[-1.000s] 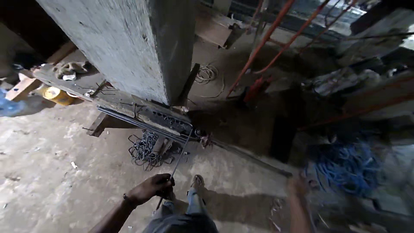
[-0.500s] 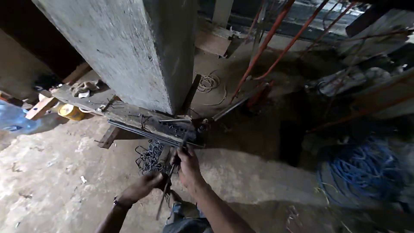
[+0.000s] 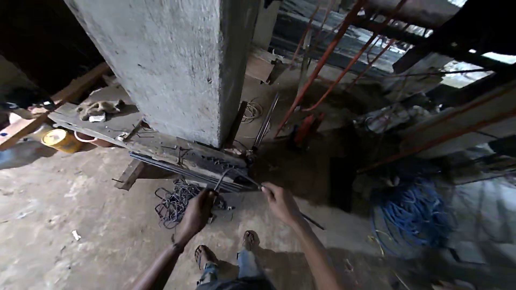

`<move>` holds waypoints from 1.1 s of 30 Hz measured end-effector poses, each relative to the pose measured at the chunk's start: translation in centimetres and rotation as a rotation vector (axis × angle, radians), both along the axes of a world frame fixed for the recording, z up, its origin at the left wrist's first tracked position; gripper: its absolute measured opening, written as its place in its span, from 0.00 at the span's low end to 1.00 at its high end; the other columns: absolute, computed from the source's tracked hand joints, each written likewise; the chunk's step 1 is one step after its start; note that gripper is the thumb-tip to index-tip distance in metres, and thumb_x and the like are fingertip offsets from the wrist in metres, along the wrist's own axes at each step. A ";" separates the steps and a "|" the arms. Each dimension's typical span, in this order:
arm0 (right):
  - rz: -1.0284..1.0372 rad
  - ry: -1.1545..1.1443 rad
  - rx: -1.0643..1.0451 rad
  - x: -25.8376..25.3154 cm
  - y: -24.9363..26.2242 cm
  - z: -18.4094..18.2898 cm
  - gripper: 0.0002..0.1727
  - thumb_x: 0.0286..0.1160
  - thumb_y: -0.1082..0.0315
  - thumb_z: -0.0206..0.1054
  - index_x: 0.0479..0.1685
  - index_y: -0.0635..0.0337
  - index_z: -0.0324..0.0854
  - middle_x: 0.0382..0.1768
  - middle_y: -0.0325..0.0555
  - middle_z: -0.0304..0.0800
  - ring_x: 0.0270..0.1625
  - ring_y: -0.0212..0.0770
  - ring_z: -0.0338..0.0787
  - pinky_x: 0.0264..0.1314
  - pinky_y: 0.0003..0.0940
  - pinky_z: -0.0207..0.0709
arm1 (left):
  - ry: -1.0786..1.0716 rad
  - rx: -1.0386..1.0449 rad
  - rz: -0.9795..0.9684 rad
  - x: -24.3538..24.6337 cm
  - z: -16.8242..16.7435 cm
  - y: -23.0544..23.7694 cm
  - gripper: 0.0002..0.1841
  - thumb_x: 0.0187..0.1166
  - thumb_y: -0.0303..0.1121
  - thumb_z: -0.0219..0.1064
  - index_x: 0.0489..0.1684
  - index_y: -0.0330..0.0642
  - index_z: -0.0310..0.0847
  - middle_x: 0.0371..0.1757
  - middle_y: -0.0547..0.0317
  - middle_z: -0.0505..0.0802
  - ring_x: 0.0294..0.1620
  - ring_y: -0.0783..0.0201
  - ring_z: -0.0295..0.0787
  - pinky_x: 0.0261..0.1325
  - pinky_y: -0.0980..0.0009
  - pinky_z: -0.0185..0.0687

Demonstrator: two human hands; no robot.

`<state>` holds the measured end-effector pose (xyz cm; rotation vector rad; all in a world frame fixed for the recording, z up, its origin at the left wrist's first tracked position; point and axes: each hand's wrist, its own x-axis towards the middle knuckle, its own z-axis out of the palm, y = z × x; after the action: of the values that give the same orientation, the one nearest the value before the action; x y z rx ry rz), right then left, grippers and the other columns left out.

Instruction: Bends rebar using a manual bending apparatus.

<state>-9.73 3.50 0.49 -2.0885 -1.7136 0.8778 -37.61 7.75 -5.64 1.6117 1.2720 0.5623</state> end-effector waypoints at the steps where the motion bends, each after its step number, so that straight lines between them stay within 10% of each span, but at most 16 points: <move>1: -0.007 -0.013 -0.045 1.0 1.1 -1.6 0.22 0.94 0.56 0.51 0.70 0.57 0.84 0.48 0.55 0.93 0.50 0.51 0.93 0.60 0.54 0.83 | 0.007 -0.054 -0.003 1.1 -1.5 0.7 0.18 0.94 0.38 0.49 0.65 0.37 0.81 0.34 0.53 0.88 0.29 0.61 0.84 0.39 0.59 0.84; 11: 0.181 0.059 -0.226 6.1 9.5 -11.0 0.21 0.94 0.58 0.51 0.69 0.58 0.83 0.59 0.57 0.91 0.63 0.54 0.90 0.70 0.56 0.79 | 0.223 -0.151 0.164 5.9 -7.6 4.3 0.18 0.92 0.41 0.54 0.63 0.40 0.86 0.41 0.49 0.92 0.40 0.56 0.89 0.52 0.51 0.85; 16: 0.478 0.031 -0.324 10.2 11.1 -8.6 0.22 0.94 0.55 0.53 0.66 0.62 0.85 0.57 0.60 0.91 0.63 0.55 0.90 0.72 0.55 0.78 | 0.274 -0.116 0.210 6.9 -7.3 3.2 0.17 0.91 0.38 0.56 0.64 0.43 0.87 0.38 0.53 0.92 0.35 0.61 0.87 0.47 0.57 0.85; 20: 0.427 -0.138 -0.013 13.7 19.5 -5.5 0.22 0.83 0.68 0.66 0.76 0.60 0.78 0.70 0.66 0.83 0.71 0.65 0.85 0.74 0.63 0.77 | 0.261 -0.146 0.178 6.6 -6.8 2.9 0.17 0.89 0.36 0.55 0.66 0.41 0.86 0.40 0.52 0.93 0.37 0.61 0.89 0.51 0.57 0.85; 23: 0.570 -0.451 0.303 15.9 28.8 -9.1 0.46 0.59 0.68 0.85 0.86 0.41 0.71 0.89 0.59 0.62 0.88 0.69 0.64 0.80 0.76 0.63 | 0.334 -0.156 0.180 6.8 -6.7 3.0 0.18 0.90 0.36 0.55 0.68 0.45 0.86 0.42 0.51 0.93 0.39 0.59 0.90 0.53 0.55 0.85; 25: 0.677 -0.506 0.320 17.4 32.4 -12.6 0.33 0.63 0.63 0.84 0.74 0.45 0.84 0.89 0.59 0.65 0.91 0.70 0.57 0.84 0.79 0.51 | 0.349 -0.114 0.187 6.7 -6.9 3.1 0.17 0.90 0.36 0.55 0.66 0.44 0.87 0.41 0.51 0.93 0.39 0.59 0.90 0.52 0.55 0.85; 29: 0.776 -0.585 0.277 20.5 32.1 -15.2 0.24 0.66 0.54 0.81 0.63 0.43 0.87 0.66 0.56 0.86 0.76 0.66 0.79 0.81 0.79 0.58 | 0.346 -0.048 0.172 6.4 -7.1 2.9 0.16 0.90 0.36 0.56 0.63 0.43 0.87 0.40 0.53 0.93 0.38 0.63 0.90 0.51 0.59 0.85; 33: 0.599 -0.505 0.155 28.1 27.3 -14.1 0.23 0.72 0.67 0.77 0.69 0.47 0.85 0.70 0.61 0.83 0.73 0.68 0.81 0.78 0.71 0.70 | 0.320 -0.046 0.189 6.2 -7.7 2.7 0.17 0.90 0.36 0.55 0.64 0.43 0.88 0.39 0.54 0.94 0.37 0.64 0.90 0.51 0.59 0.86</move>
<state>18.40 30.79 -13.60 -1.8080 -2.6535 0.3279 -31.39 10.42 -13.34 1.5954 1.6752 0.3952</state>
